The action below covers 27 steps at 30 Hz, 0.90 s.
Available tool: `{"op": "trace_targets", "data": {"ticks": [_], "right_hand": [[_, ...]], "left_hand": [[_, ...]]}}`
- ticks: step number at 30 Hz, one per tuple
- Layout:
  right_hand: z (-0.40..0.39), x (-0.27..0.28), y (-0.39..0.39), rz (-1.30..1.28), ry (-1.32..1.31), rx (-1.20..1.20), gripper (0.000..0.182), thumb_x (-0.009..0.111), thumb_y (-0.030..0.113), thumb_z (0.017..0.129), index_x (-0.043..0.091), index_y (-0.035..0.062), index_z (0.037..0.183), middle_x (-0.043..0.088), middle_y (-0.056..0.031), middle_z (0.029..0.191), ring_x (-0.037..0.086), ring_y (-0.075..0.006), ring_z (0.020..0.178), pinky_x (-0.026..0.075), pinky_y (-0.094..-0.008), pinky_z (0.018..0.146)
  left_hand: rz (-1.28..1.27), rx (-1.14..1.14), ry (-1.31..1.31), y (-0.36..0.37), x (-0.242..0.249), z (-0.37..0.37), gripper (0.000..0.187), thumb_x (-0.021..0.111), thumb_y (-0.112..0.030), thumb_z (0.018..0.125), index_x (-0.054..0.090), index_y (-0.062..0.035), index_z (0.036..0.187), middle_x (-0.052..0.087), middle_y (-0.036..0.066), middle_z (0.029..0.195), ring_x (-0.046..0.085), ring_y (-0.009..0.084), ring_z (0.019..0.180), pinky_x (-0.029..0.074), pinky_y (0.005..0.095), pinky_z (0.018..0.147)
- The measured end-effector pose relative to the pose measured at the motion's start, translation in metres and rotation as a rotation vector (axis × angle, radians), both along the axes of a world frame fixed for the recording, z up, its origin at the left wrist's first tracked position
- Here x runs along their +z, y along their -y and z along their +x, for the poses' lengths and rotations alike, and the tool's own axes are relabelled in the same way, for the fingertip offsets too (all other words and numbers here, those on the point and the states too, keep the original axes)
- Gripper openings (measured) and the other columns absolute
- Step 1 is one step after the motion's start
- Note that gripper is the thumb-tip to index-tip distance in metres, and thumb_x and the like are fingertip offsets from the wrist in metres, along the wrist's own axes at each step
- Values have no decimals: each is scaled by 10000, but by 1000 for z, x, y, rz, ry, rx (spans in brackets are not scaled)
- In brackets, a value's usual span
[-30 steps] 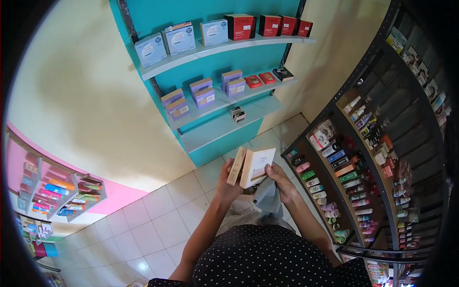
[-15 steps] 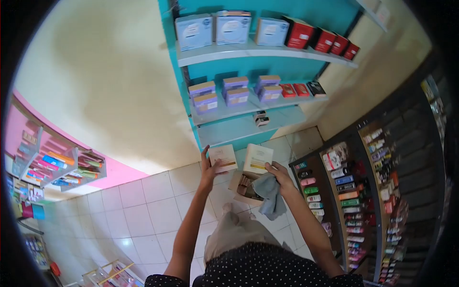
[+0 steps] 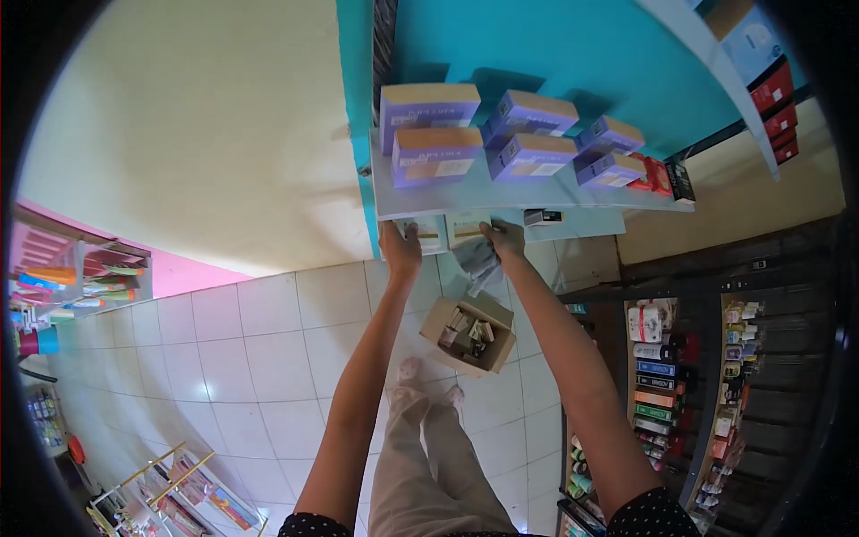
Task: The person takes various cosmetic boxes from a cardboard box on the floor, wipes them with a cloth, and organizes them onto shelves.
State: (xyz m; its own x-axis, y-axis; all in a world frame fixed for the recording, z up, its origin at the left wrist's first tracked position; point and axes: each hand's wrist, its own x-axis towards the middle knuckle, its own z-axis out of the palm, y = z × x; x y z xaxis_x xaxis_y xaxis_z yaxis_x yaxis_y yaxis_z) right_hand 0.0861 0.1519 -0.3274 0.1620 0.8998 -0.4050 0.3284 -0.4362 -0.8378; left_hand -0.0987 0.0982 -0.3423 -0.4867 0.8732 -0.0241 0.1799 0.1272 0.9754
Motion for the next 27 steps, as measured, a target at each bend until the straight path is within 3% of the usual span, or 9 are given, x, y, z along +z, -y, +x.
{"op": "trace_targets", "data": {"ticks": [3,5,7,10,15,22,24,25,27], "right_hand": [[-14,17,3,110,209,42,405,697,260,638,596,-19,913,586,-131,724,557,-192,641,447,-298,589],[-16,16,5,203,276,65,408,690,287,627,604,-11,891,581,-150,679,566,-231,614,456,-321,586],[-18,17,12,494,530,167,448,681,299,635,573,16,964,543,-174,824,561,-276,776,462,-344,631],[-29,43,39,534,623,343,535,672,302,639,494,70,1087,454,-186,987,523,-320,881,461,-376,670],[-39,26,45,433,681,363,624,665,354,634,416,114,1153,392,-177,1064,530,-316,860,462,-388,670],[-32,58,73,373,627,169,566,634,383,665,448,116,1128,428,-145,1062,546,-315,810,464,-367,672],[-4,58,117,394,562,134,509,628,357,676,474,116,1097,471,-136,1029,548,-306,810,462,-364,675],[13,56,144,465,503,135,452,623,332,687,500,116,1065,513,-127,997,550,-297,810,461,-361,678],[51,40,210,280,483,77,360,608,277,709,527,107,1016,565,-124,920,549,-275,836,453,-359,687]], "left_hand": [[-106,127,-363,5,22,6,438,571,-70,710,351,-23,1085,426,177,1012,470,308,921,475,406,652],[-218,81,-439,10,39,10,461,602,-122,690,357,-20,1067,418,166,1003,439,312,928,445,414,686],[-329,33,-515,17,50,10,492,632,-175,670,362,-17,1049,411,155,994,408,316,935,416,421,719],[-394,-28,-599,24,56,14,620,671,-276,630,346,-26,1096,382,146,1061,390,297,949,416,408,724],[-356,-3,-735,25,51,22,766,705,-346,587,307,-34,1163,359,160,1114,374,305,961,413,410,724],[-323,-10,-784,40,55,27,743,703,-249,618,297,-16,1195,313,179,1207,324,337,1072,344,422,837],[166,74,-767,68,53,36,677,663,-136,658,289,4,1204,310,186,1220,273,349,1136,273,433,907],[156,14,-767,84,46,47,677,663,-136,658,289,4,1204,310,186,1220,273,349,1136,273,433,907],[231,-71,-718,117,28,66,617,607,-43,675,290,20,1201,329,192,1207,260,353,1154,236,435,934]]}}
